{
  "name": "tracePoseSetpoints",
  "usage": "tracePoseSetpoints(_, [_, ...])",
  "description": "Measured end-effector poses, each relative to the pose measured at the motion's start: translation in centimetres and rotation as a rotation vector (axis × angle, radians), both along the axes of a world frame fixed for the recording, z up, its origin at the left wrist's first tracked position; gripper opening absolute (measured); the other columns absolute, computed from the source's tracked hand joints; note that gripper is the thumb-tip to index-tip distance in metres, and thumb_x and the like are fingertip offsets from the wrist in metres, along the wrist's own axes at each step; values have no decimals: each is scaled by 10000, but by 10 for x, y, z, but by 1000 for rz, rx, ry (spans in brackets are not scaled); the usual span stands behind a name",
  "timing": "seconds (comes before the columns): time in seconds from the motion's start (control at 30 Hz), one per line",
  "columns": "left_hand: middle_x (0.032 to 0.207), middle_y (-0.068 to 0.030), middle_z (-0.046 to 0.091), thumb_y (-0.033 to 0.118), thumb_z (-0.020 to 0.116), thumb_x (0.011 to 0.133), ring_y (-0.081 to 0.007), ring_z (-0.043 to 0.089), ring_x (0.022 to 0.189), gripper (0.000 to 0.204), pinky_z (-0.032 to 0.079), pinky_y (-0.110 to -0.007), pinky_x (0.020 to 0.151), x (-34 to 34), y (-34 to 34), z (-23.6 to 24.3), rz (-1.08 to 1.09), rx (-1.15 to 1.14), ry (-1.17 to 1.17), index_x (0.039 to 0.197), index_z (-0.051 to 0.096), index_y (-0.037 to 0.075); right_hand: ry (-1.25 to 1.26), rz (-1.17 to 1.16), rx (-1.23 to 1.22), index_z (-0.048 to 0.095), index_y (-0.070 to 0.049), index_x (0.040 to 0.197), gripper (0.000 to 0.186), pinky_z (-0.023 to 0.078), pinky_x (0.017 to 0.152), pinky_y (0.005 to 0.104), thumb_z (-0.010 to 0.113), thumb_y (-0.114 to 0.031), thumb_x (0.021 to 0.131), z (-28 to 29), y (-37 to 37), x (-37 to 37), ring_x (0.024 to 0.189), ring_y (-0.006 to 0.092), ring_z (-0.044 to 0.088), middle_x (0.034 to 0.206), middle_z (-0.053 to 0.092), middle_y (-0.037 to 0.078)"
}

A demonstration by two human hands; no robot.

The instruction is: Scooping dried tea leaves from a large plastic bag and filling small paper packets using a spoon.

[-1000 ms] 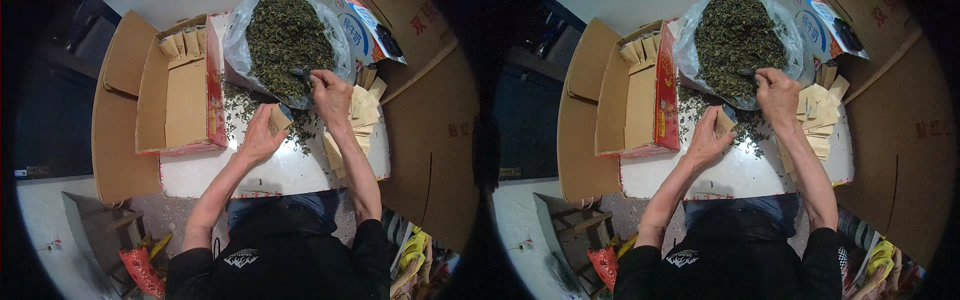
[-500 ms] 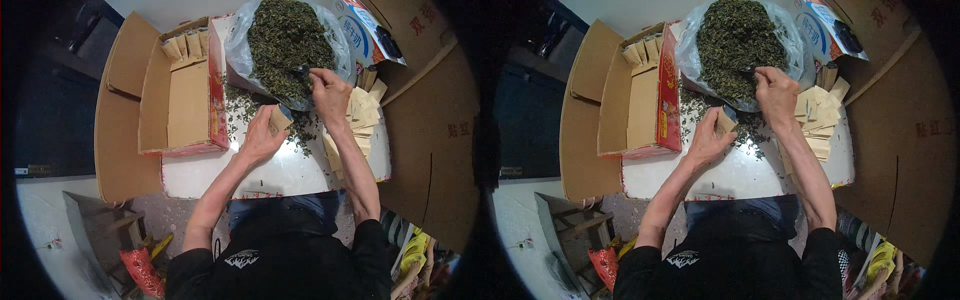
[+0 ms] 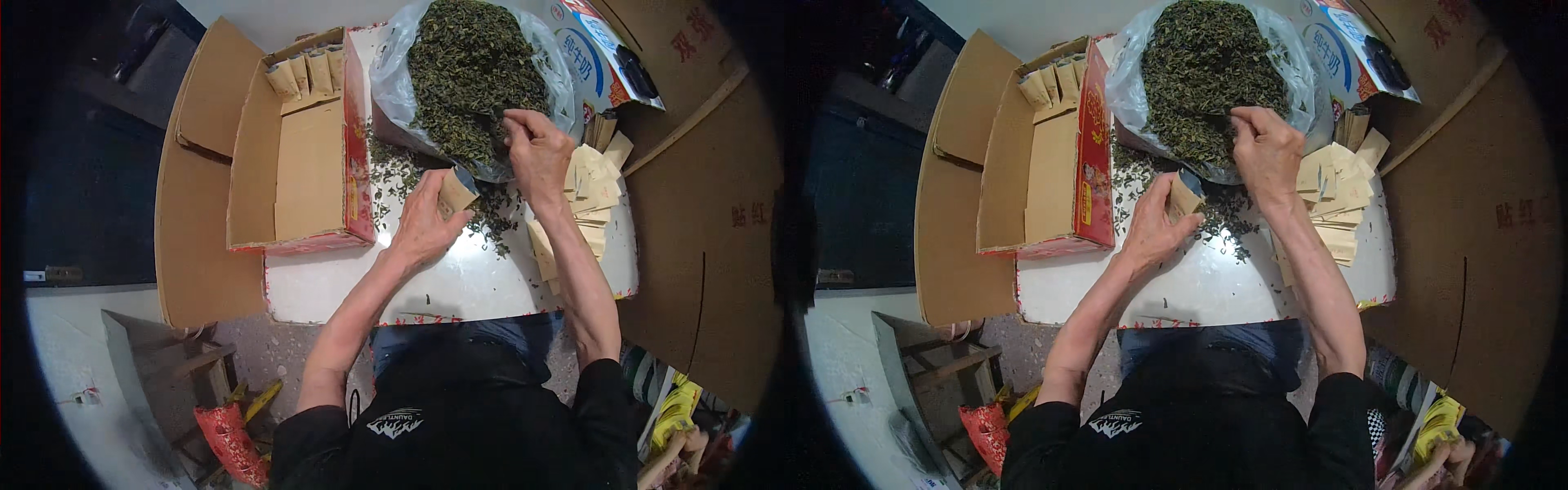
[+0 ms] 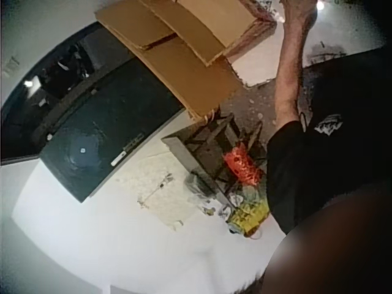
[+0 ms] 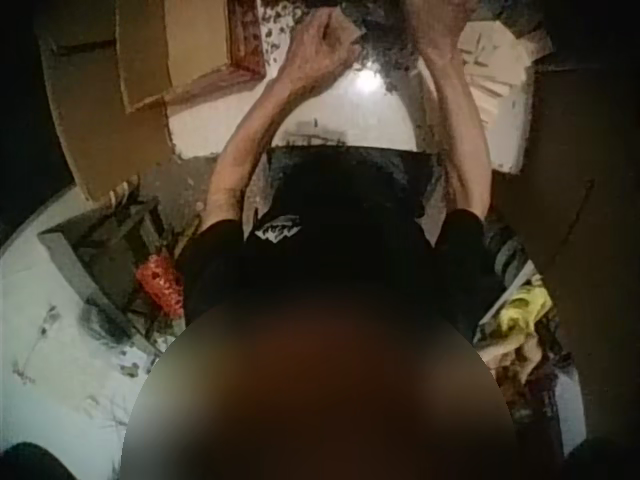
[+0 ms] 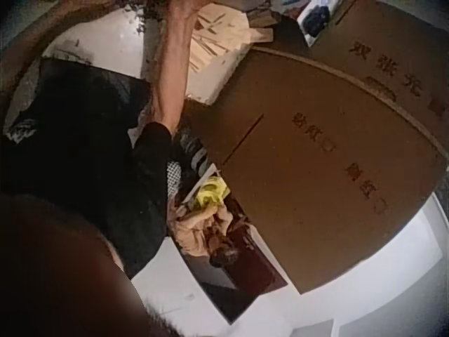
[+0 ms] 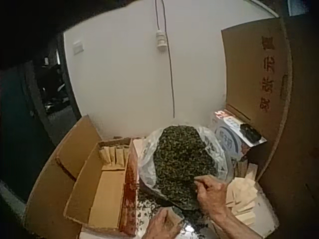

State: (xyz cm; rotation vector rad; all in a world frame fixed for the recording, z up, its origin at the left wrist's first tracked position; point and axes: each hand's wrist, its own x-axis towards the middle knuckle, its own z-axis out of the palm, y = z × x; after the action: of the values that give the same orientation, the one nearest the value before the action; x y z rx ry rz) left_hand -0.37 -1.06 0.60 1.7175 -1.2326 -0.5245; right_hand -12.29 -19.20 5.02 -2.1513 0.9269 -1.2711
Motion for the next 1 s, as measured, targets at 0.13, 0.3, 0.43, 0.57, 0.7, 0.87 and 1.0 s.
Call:
tracePoseSetpoints(0.13, [1167, -181, 677, 158, 831, 818, -322, 690, 1068, 588, 543, -427, 962, 2, 0, -1, 27, 10, 3, 1325, 570, 12, -20, 17, 76, 832, -37, 1072, 134, 558, 634, 277, 750, -83, 975, 9, 8, -9, 707, 105, 746, 802, 793, 63])
tracePoseSetpoints(0.3, [1179, -187, 680, 169, 832, 828, -328, 692, 1086, 624, 542, -428, 986, 1, -5, 6, 32, 37, 22, 1367, 559, 15, -20, 35, 64, 835, -35, 1078, 135, 525, 619, 249, 745, -66, 982, 13, 10, -26, 666, 68, 674, 759, 754, 16])
tracePoseSetpoints(0.43, [1197, -193, 680, 185, 832, 838, -342, 685, 1113, 630, 535, -441, 1001, 6, -7, 3, 38, 48, -1, 1376, 551, 13, -8, 70, 53, 829, -20, 1072, 128, 516, 613, 244, 737, -54, 988, 22, 22, -39, 654, 69, 655, 762, 745, 18])
tracePoseSetpoints(0.57, [1223, -221, 650, 190, 815, 830, -417, 658, 1162, 595, 522, -492, 1035, 5, -8, 9, 32, 52, 13, 1333, 557, 4, -12, 141, 91, 818, -2, 1064, 123, 509, 607, 242, 727, -17, 982, 33, 36, -55, 663, 68, 652, 788, 740, 20])
tracePoseSetpoints(0.7, [1220, -225, 648, 189, 813, 831, -420, 655, 1162, 594, 522, -494, 1034, 4, -7, 10, 39, 59, 22, 1333, 555, 5, 19, 188, 52, 809, 1, 1047, 116, 500, 597, 254, 726, 9, 966, 34, 44, -65, 664, 73, 649, 776, 726, 26])
tracePoseSetpoints(0.87, [1222, -228, 646, 195, 813, 831, -424, 649, 1175, 602, 519, -497, 1036, 3, -7, 9, 43, 77, 7, 1335, 549, -2, 53, 232, -15, 794, 2, 1019, 104, 492, 591, 275, 736, 30, 937, 37, 51, -68, 651, 100, 651, 775, 714, 52])
tracePoseSetpoints(1.0, [1224, -230, 645, 200, 814, 833, -426, 647, 1177, 603, 517, -499, 1039, 5, -9, 5, 30, 56, 12, 1334, 548, -6, 73, 263, -85, 781, -3, 1011, 127, 494, 598, 285, 736, 54, 906, 33, 49, -69, 665, 130, 662, 806, 717, 73])
